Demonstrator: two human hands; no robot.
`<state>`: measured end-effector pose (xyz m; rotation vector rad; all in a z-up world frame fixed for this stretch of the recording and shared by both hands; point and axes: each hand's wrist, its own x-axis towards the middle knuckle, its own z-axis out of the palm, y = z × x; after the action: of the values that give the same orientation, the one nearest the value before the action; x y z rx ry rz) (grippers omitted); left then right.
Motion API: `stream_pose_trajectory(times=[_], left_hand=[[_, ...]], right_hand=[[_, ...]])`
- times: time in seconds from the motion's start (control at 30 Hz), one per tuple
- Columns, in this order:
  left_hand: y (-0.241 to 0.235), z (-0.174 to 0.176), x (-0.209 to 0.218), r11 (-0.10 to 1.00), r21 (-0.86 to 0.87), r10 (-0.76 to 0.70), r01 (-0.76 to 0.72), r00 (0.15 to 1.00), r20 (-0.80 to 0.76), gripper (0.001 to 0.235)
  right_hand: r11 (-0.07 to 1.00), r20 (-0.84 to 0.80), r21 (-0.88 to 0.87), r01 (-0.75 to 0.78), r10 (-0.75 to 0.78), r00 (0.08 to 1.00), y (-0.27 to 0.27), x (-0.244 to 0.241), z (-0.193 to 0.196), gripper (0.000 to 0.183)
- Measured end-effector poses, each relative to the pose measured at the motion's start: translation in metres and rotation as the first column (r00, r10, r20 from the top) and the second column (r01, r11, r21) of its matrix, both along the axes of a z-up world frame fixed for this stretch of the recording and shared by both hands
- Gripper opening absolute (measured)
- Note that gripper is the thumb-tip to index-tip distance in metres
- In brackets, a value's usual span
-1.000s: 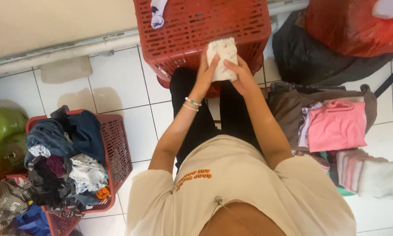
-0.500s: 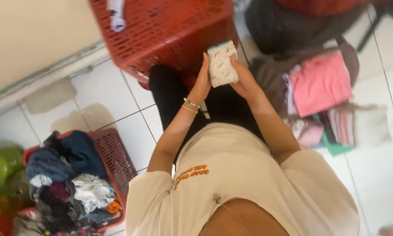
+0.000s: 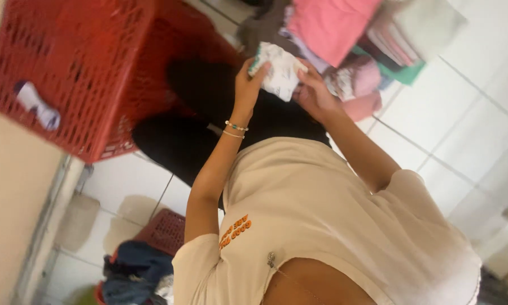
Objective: The person folds a pair of pants, a shirt, and socks on a red basket before spraying a stack of clothes with liquid and opening a red plastic bag.
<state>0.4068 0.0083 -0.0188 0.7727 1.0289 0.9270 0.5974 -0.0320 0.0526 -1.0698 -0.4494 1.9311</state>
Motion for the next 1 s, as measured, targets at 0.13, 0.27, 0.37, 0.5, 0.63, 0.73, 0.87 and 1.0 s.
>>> stream_pose_trajectory(times=[0.13,0.27,0.37,0.5,0.63,0.73,0.87,1.0], left_hand=[[-0.01,-0.012,0.048,0.997,0.019,-0.074,0.073,0.997,0.036,0.051],[-0.018,0.002,0.067,0.948,0.125,-0.291,0.293,0.956,-0.032,0.058],[-0.017,-0.018,0.064,0.929,0.159,-0.323,0.334,0.942,-0.09,0.046],[-0.013,-0.043,0.039,0.939,0.167,-0.3,0.3,0.954,-0.029,0.033],[-0.009,-0.025,0.014,0.949,0.181,-0.253,0.26,0.966,-0.061,0.025],[-0.01,-0.02,-0.006,0.961,0.15,-0.221,0.231,0.972,-0.077,0.024],[-0.011,-0.029,-0.029,0.976,0.091,-0.181,0.197,0.971,-0.156,0.023],[0.0,-0.013,-0.064,0.989,0.118,-0.061,0.087,0.976,-0.211,0.02]], right_hand=[[0.958,-0.076,-0.002,0.287,-0.287,0.955,-0.025,0.027,-0.017,0.049],[0.761,-0.146,-0.069,0.645,-0.647,0.748,-0.044,0.076,-0.05,0.06],[0.674,-0.218,0.137,0.726,-0.694,0.686,-0.063,0.139,-0.086,0.059],[0.612,-0.023,0.119,0.782,-0.786,0.618,-0.067,0.172,-0.111,0.053],[0.573,0.424,0.079,0.815,-0.76,0.493,-0.069,0.191,-0.175,0.043],[0.559,0.632,0.075,0.826,-0.668,0.394,-0.071,0.198,-0.199,0.042],[0.549,0.668,0.066,0.833,-0.645,0.372,-0.063,0.194,-0.162,0.047],[0.489,0.773,0.271,0.829,-0.624,0.115,-0.083,0.226,-0.208,0.043]])
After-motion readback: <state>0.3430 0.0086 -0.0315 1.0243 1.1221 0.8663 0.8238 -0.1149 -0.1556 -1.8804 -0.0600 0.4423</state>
